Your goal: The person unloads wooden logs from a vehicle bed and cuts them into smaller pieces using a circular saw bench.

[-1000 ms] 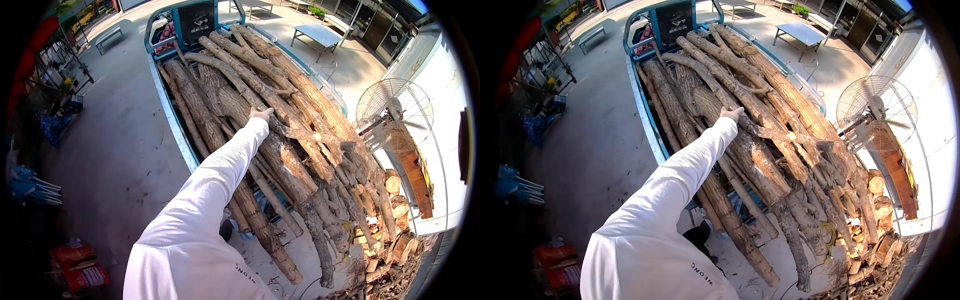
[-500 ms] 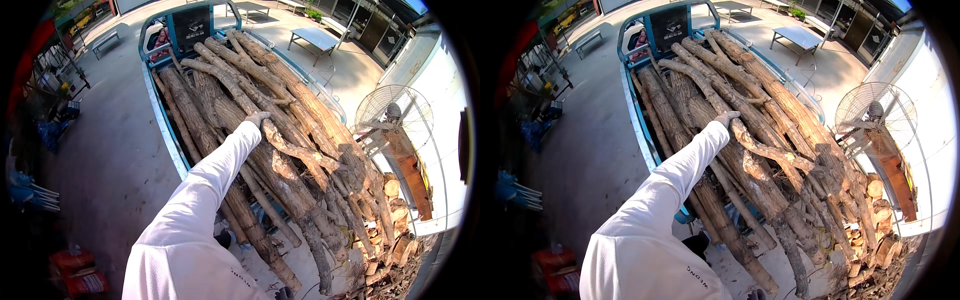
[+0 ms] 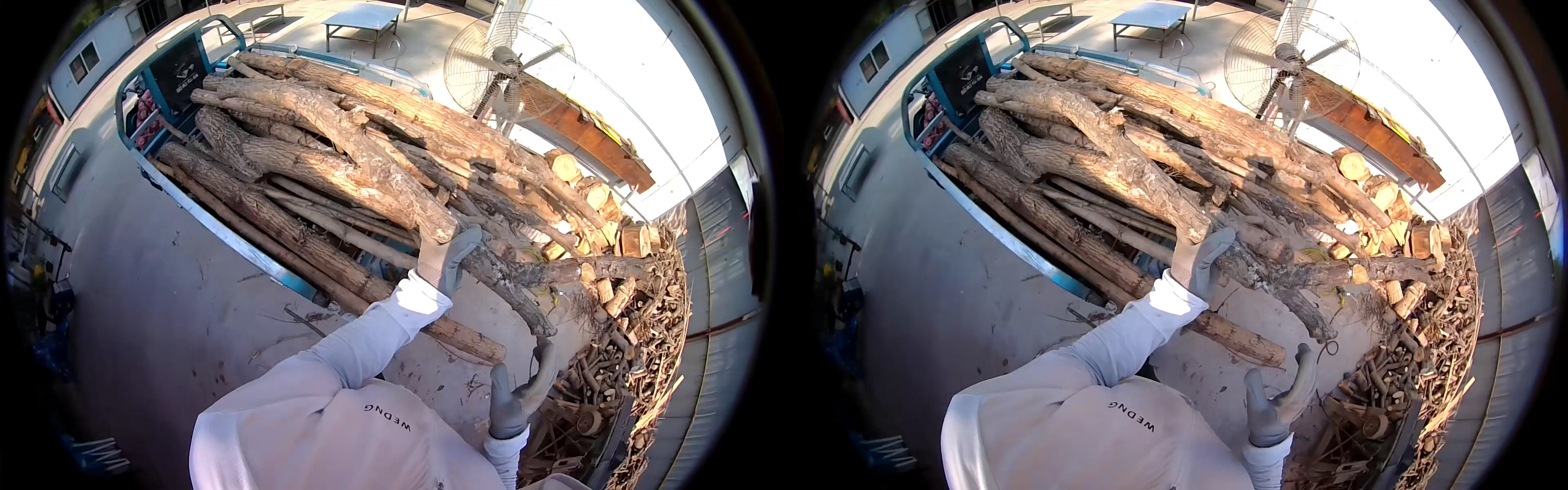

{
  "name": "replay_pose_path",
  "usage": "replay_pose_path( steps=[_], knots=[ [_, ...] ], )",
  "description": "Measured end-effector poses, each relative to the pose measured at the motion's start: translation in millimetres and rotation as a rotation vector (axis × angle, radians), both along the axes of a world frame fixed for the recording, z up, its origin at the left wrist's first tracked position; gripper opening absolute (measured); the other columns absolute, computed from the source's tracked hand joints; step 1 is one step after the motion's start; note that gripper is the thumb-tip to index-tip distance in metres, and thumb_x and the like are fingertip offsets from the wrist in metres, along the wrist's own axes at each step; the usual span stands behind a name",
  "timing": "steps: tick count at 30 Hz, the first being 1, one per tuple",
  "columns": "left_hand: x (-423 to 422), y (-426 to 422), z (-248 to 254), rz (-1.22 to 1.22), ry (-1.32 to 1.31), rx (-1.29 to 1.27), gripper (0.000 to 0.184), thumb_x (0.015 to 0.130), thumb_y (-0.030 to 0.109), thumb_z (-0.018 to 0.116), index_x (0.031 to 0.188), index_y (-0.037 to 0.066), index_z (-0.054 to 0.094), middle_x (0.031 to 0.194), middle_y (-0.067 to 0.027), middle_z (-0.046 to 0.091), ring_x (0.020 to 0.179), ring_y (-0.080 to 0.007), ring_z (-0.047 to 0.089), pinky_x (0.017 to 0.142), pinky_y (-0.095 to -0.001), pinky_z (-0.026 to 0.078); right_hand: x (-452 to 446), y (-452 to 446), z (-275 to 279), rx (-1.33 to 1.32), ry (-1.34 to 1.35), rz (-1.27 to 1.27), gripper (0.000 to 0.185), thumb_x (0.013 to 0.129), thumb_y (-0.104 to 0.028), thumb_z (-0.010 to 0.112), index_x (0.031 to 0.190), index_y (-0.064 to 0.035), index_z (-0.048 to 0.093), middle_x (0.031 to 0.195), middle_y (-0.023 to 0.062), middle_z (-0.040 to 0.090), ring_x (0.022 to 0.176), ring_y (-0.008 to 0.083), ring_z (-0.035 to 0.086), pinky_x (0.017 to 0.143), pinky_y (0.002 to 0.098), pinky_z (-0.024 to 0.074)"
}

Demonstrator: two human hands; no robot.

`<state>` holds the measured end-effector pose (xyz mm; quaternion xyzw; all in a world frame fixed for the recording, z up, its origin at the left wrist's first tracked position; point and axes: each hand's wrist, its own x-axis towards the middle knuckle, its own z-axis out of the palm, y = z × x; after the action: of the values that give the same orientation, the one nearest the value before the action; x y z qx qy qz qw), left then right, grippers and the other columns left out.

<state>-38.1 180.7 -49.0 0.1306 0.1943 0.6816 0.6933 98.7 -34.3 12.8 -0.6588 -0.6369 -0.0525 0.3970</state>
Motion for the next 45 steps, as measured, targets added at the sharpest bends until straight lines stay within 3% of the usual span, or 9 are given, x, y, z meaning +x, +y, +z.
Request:
replay_pose_path(
  steps=[8,13,20,26,29,32,36,41,45],
  knots=[
    [165.9,-258.4,28.2,-0.605,-0.004,0.031,0.053,0.072,-0.001,0.082,0.115,-0.002,0.05,0.104,-0.0121,0.063,0.087,-0.0192,0.067,0.076,-0.0302,0.058,106.0,-202.7,36.6,0.042,0.043,-0.026,0.093,0.069,-0.019,0.087,0.146,0.0019,0.039,0.14,0.0222,0.052,0.127,0.0366,0.052,0.108,0.0436,0.042],
    [252.2,-389.5,59.6,-0.547,0.497,0.435,0.04,0.069,-0.003,0.075,0.103,0.0,0.053,0.08,-0.0067,0.065,0.065,-0.0152,0.063,0.057,-0.0275,0.053,154.5,-339.6,51.1,0.007,0.315,-0.268,0.093,0.073,-0.026,0.087,0.147,0.0019,0.038,0.142,0.0217,0.05,0.132,0.0341,0.05,0.109,0.0419,0.041],
    [357.3,-520.5,5.5,-0.653,0.778,0.905,0.09,0.068,0.011,0.087,0.135,-0.004,0.029,0.12,-0.0163,0.054,0.105,-0.0215,0.061,0.088,-0.0356,0.054,219.7,-439.2,49.9,0.132,0.578,-0.585,0.092,0.076,-0.027,0.084,0.148,0.0034,0.037,0.145,0.0204,0.048,0.135,0.027,0.048,0.114,0.0376,0.0364],
    [452.6,-607.2,-52.9,-0.973,0.578,1.059,0.078,0.071,0.013,0.085,0.134,0.0,0.039,0.118,-0.0139,0.059,0.107,-0.0235,0.063,0.088,-0.0362,0.053,298.5,-491.7,39.4,0.048,0.763,-0.744,0.084,0.074,-0.031,0.087,0.139,0.0051,0.047,0.123,0.0171,0.063,0.112,0.021,0.062,0.097,0.0327,0.0492],
    [488.1,-640.9,-70.0,-1.181,0.674,1.167,0.083,0.07,0.016,0.085,0.137,0.0,0.039,0.119,-0.0188,0.057,0.108,-0.0306,0.062,0.093,-0.0395,0.051,364.0,-515.9,-18.6,0.366,1.012,-0.803,0.044,0.081,-0.014,0.082,0.111,0.0024,0.056,0.094,0.0067,0.068,0.077,0.0106,0.065,0.07,0.0247,0.0546],
    [507.4,-650.2,-53.6,-1.087,0.881,1.531,0.104,0.066,0.029,0.09,0.146,-0.003,0.033,0.142,-0.021,0.046,0.132,-0.0287,0.048,0.107,-0.0418,0.042,409.4,-552.4,-48.9,0.569,1.097,-0.841,0.041,0.081,-0.01,0.081,0.112,0.0028,0.058,0.096,0.0082,0.07,0.079,0.0134,0.067,0.072,0.0278,0.0555],
    [557.9,-600.0,-81.0,-1.757,0.756,1.805,0.135,0.06,0.041,0.093,0.158,0.002,0.008,0.159,-0.0221,0.024,0.147,-0.0354,0.026,0.119,-0.0395,0.027,461.7,-614.0,-99.1,0.643,1.227,-0.907,0.023,0.084,-0.005,0.075,0.102,0.0012,0.062,0.082,0.0059,0.069,0.07,0.0126,0.065,0.064,0.026,0.0521],
    [528.6,-526.3,-171.1,-1.965,1.333,1.787,0.116,0.07,0.04,0.086,0.156,0.003,0.018,0.153,-0.0242,0.034,0.143,-0.0344,0.035,0.116,-0.0409,0.031,502.7,-662.8,-151.7,0.511,1.338,-0.772,0.017,0.093,-0.008,0.064,0.106,0.0025,0.066,0.091,0.0077,0.069,0.079,0.0117,0.065,0.073,0.027,0.0525],
    [506.3,-505.5,-285.5,-1.716,1.209,1.331,0.087,0.076,0.027,0.082,0.145,0.001,0.035,0.13,-0.0212,0.055,0.122,-0.0298,0.056,0.103,-0.0384,0.045,530.9,-652.1,-180.6,0.61,1.409,-0.88,0.023,0.095,-0.013,0.063,0.112,0.0024,0.068,0.092,0.0093,0.069,0.082,0.0159,0.066,0.074,0.0294,0.0541]
  ],
)
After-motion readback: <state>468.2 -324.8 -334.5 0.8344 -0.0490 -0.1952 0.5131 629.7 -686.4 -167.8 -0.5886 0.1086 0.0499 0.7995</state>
